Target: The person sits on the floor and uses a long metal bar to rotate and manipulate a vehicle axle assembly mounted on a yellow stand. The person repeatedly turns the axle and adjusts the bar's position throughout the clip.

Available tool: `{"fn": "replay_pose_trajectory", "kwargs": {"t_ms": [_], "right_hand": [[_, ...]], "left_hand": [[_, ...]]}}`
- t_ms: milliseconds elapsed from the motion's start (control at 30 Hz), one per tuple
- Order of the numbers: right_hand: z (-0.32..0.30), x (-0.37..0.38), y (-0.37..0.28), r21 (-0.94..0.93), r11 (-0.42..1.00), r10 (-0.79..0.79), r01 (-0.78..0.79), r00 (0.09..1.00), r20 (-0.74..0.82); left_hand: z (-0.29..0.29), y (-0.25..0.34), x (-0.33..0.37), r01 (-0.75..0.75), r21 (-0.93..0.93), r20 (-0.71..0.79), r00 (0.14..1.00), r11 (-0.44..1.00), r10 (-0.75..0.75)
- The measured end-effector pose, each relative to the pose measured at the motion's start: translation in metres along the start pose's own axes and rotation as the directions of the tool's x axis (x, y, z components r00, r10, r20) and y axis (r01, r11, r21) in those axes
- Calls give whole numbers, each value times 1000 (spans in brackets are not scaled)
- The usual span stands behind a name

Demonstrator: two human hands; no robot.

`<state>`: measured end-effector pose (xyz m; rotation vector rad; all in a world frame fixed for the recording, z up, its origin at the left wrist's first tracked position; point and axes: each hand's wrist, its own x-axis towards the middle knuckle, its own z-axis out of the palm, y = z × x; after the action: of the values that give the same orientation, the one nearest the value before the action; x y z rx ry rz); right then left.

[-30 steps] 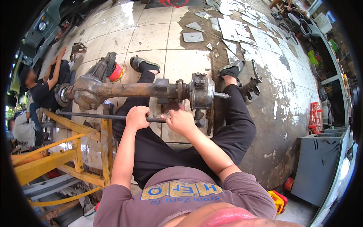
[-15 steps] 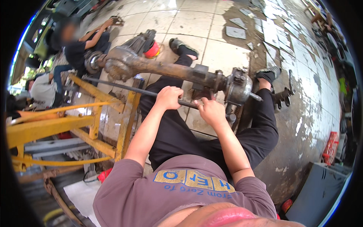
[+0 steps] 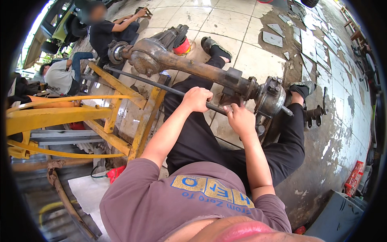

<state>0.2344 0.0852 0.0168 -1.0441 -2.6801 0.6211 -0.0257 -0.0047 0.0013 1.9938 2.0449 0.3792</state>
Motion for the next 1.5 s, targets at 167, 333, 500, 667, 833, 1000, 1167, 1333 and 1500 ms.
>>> {"fn": "replay_pose_trajectory", "kwargs": {"t_ms": [167, 333, 500, 667, 833, 1000, 1167, 1333, 1500], "right_hand": [[16, -4, 7, -62, 997, 41, -36, 996, 83], [-5, -1, -1, -1, 1000, -17, 17, 999, -29], [9, -2, 2, -29, 999, 16, -15, 999, 43], [18, -2, 7, -102, 994, 65, -51, 988, 140], [7, 0, 5, -12, 1000, -5, 5, 1000, -16], [23, -3, 7, -89, 996, 17, -9, 996, 83], [24, -5, 9, -5, 1000, 24, -24, 996, 87], [-2, -2, -1, 2, 998, 63, -63, 993, 98], [-11, -8, -6, 34, 995, 86, -91, 988, 131]], "left_hand": [[2, 0, 2, -17, -3, 1, 1000, 1000, 17], [2, -1, 1, -2, 0, -12, 1000, 1000, 2], [1, -2, 0, 1, -2, 4, 1000, 1000, -1], [2, 0, 3, -4, -2, 12, 1000, 1000, 4], [3, -4, -1, 7, 16, 16, 1000, 1000, -7], [2, -2, -2, -3, 8, 5, 1000, 1000, 3], [2, -3, 1, -11, 6, -1, 1000, 1000, 11], [1, -3, -1, -9, 15, -1, 1000, 1000, 9], [1, -3, 1, -2, 20, 10, 1000, 1000, 2]]}}
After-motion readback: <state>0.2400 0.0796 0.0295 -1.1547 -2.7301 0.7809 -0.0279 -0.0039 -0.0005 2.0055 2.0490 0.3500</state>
